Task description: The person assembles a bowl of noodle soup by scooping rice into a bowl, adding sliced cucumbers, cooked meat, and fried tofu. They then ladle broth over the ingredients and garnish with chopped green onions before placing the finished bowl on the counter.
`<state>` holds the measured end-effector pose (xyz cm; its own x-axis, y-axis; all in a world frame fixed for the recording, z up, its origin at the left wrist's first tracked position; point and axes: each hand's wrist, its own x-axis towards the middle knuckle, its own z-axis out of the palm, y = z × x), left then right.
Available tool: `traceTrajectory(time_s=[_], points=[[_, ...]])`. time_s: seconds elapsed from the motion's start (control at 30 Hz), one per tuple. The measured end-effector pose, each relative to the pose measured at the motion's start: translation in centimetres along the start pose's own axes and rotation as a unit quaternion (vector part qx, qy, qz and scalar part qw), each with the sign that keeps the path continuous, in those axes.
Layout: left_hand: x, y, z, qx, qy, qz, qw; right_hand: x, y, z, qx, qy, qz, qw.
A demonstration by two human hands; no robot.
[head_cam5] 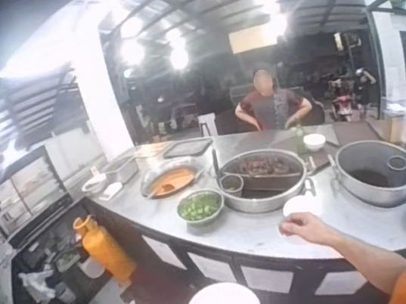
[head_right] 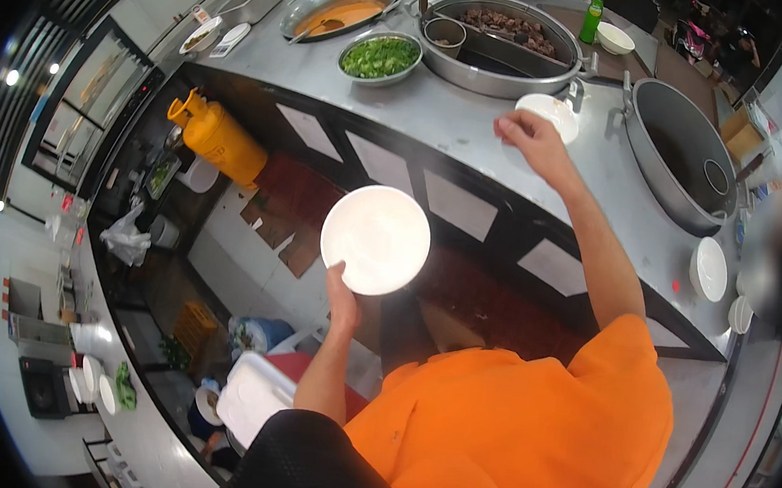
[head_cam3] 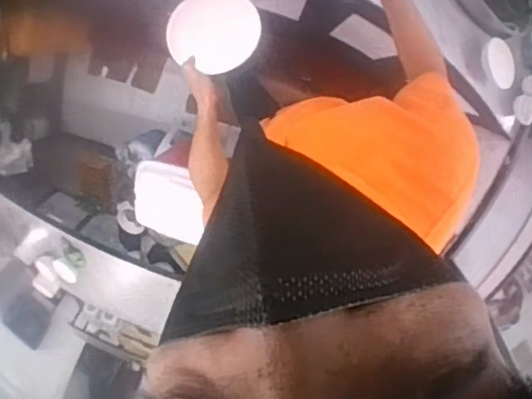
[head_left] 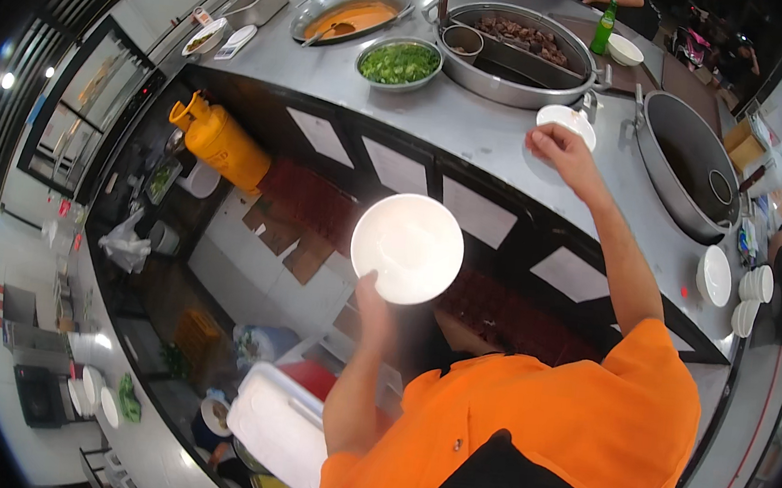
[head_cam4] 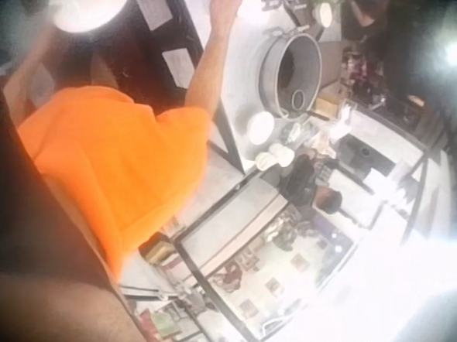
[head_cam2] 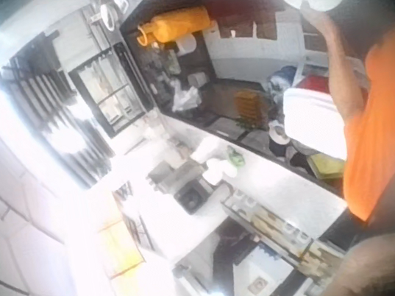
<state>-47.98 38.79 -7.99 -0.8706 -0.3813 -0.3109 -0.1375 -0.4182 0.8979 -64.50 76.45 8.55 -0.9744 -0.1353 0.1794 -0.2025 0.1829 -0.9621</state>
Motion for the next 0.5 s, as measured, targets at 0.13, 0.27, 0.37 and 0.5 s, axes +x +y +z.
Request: traceTrajectory(time_s=[0.13,0.27,0.37,0.5], points=[[13.0,4.5,5.1,0.259,-0.101,0.093,0.956,14.1,-0.8,-0.8,-0.057,0.058,0.028,0.996],[20.4,12.0,16.5,0.337,-0.179,0.092,0.920,28.9,4.2,-5.3,-0.269,0.180,0.103,0.941],[24.9,12.7,20.0,0.342,-0.226,0.064,0.910,36.6,7.7,-8.1,-0.414,0.179,0.155,0.879],[26.7,12.4,21.1,0.324,-0.236,0.047,0.915,43.0,11.7,-7.2,-0.473,0.138,0.291,0.820]])
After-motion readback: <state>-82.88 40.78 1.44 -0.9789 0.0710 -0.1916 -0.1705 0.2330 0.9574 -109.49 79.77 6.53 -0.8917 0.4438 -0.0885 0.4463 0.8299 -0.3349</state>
